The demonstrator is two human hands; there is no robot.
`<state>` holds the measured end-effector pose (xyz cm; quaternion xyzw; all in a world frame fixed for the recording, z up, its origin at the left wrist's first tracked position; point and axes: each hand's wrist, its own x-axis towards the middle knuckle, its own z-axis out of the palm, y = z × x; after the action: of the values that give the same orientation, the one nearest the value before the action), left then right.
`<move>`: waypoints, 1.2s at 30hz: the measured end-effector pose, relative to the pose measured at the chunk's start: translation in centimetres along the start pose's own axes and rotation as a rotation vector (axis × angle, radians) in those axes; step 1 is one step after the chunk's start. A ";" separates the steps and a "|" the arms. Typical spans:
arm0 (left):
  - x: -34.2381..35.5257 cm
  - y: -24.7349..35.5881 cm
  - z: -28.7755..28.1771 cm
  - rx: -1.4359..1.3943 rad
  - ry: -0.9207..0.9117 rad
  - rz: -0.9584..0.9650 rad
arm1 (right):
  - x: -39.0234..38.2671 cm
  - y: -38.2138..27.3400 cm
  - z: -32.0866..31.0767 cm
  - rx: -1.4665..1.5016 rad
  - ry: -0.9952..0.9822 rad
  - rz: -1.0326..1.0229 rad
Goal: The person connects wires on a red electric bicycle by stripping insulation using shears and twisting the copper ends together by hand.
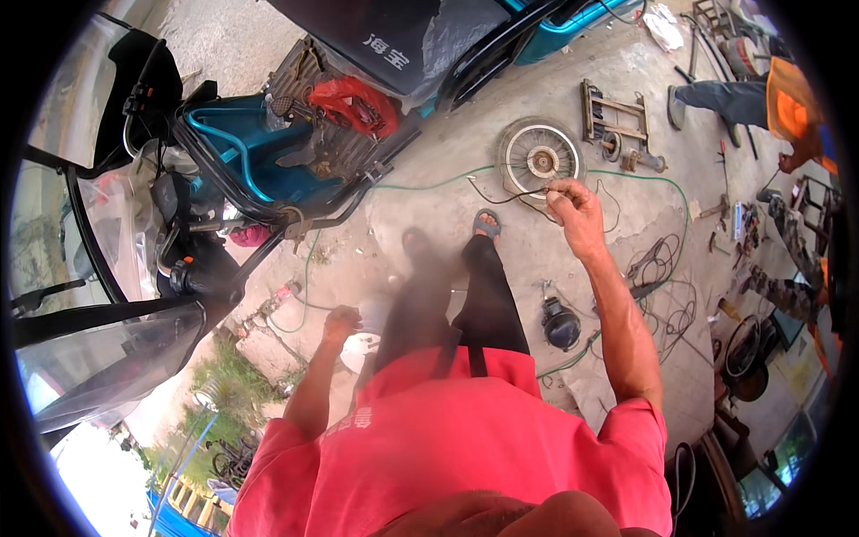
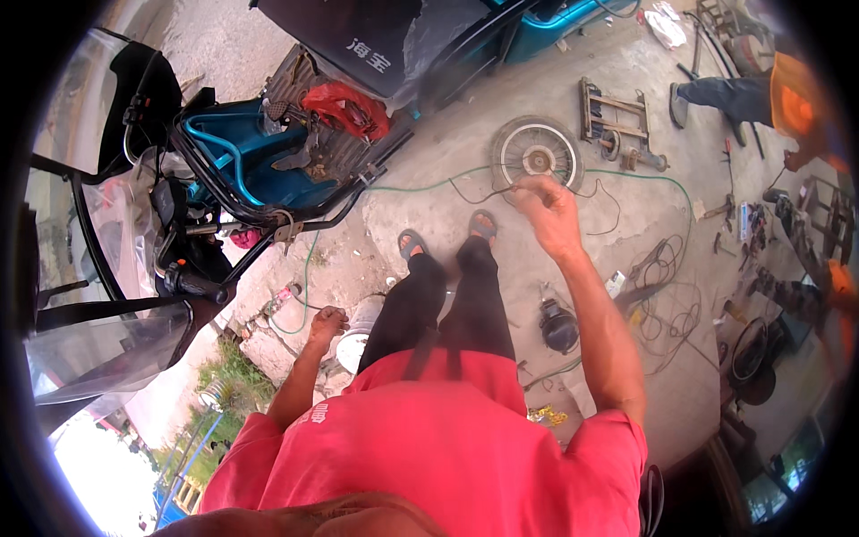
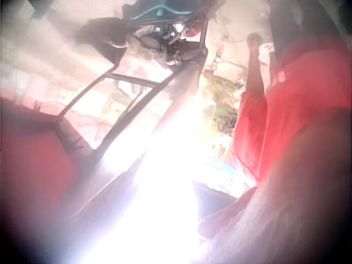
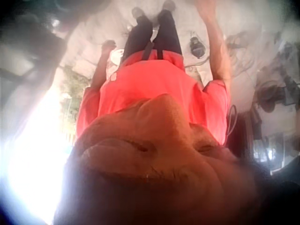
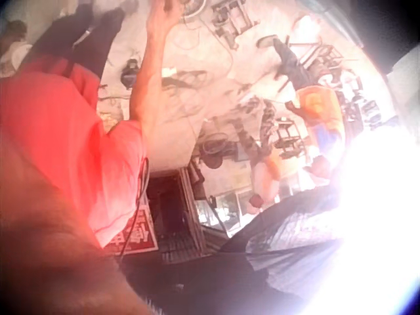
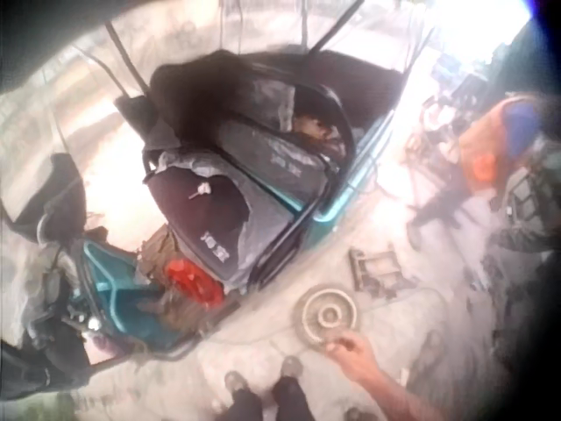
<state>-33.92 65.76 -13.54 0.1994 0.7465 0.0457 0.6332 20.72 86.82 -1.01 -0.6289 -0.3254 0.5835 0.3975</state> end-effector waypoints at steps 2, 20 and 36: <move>-0.1 2.4 -1.1 0.032 0.026 0.053 | -2.0 0.3 -1.7 0.032 0.037 -0.001; -8.1 -5.3 -5.3 -0.205 0.149 0.014 | -15.5 13.2 -10.5 -0.717 0.279 0.206; -17.6 -19.4 5.3 -0.146 0.478 0.080 | 1.2 11.9 -11.2 -0.887 -0.252 0.291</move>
<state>-31.43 40.74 -4.48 0.1659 0.8612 0.1704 0.4492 31.33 80.89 -12.00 -0.7012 -0.4974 0.5095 -0.0373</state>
